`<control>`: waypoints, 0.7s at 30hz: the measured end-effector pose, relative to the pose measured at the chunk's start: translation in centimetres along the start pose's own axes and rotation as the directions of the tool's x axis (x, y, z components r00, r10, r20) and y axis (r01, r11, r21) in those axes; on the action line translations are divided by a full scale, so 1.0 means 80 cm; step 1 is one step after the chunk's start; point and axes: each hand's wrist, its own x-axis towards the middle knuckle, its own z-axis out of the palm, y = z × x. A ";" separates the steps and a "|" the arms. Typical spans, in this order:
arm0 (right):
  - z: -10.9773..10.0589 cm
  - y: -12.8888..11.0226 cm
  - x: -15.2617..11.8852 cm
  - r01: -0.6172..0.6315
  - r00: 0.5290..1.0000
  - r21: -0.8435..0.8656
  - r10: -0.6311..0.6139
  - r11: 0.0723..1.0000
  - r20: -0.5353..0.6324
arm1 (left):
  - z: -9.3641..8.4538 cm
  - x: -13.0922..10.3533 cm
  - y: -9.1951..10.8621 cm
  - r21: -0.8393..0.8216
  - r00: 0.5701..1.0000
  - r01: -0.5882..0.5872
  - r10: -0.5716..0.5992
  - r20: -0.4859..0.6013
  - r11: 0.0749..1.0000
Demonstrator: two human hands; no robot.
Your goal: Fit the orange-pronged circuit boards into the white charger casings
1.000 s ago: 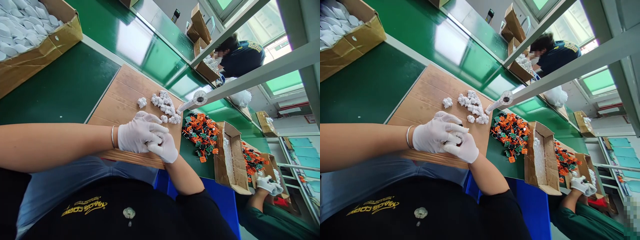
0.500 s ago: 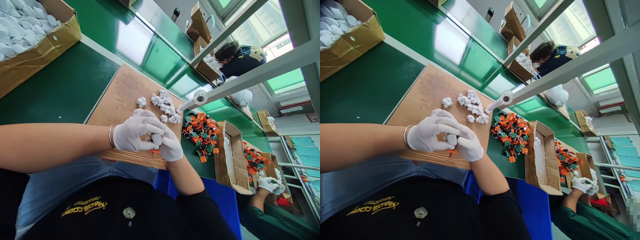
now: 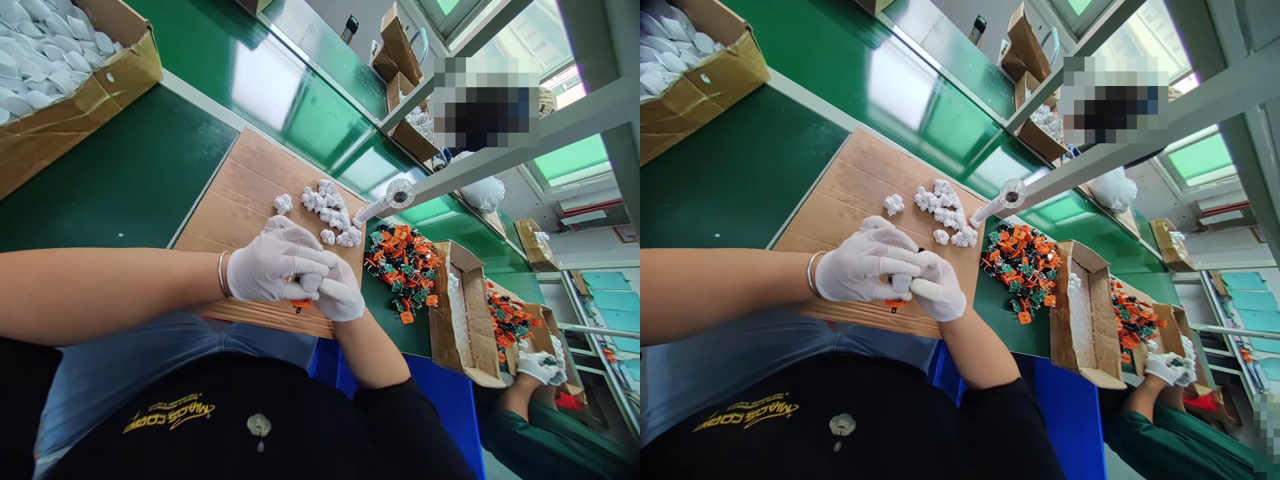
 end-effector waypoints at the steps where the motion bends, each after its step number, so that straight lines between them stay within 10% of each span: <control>1: 0.001 0.002 -0.001 -0.014 1.000 0.033 0.015 0.999 -0.008 | 0.000 0.000 -0.001 0.001 0.999 -0.032 0.032 -0.001 0.999; 6: -0.002 0.003 -0.001 0.002 0.997 0.238 0.018 0.971 -0.081 | -0.008 -0.004 -0.002 0.114 0.945 -0.302 0.313 -0.091 0.946; 9: -0.018 0.001 0.011 0.168 0.936 0.263 -0.069 0.950 -0.346 | -0.016 -0.003 -0.005 0.199 0.922 -0.281 0.321 -0.215 0.939; 12: -0.040 0.009 0.026 0.227 0.812 0.118 -0.121 0.967 -0.571 | -0.017 0.005 -0.017 0.086 0.940 -0.112 0.134 -0.315 0.990; 16: -0.060 0.028 0.038 0.028 0.875 -0.235 -0.138 0.972 -0.465 | -0.020 0.024 -0.040 -0.166 0.889 0.142 -0.200 -0.413 0.976; 21: -0.072 0.031 0.050 -0.029 0.844 -0.638 -0.323 0.769 -0.428 | -0.054 0.077 -0.077 -0.143 0.784 0.476 -0.493 -0.377 0.868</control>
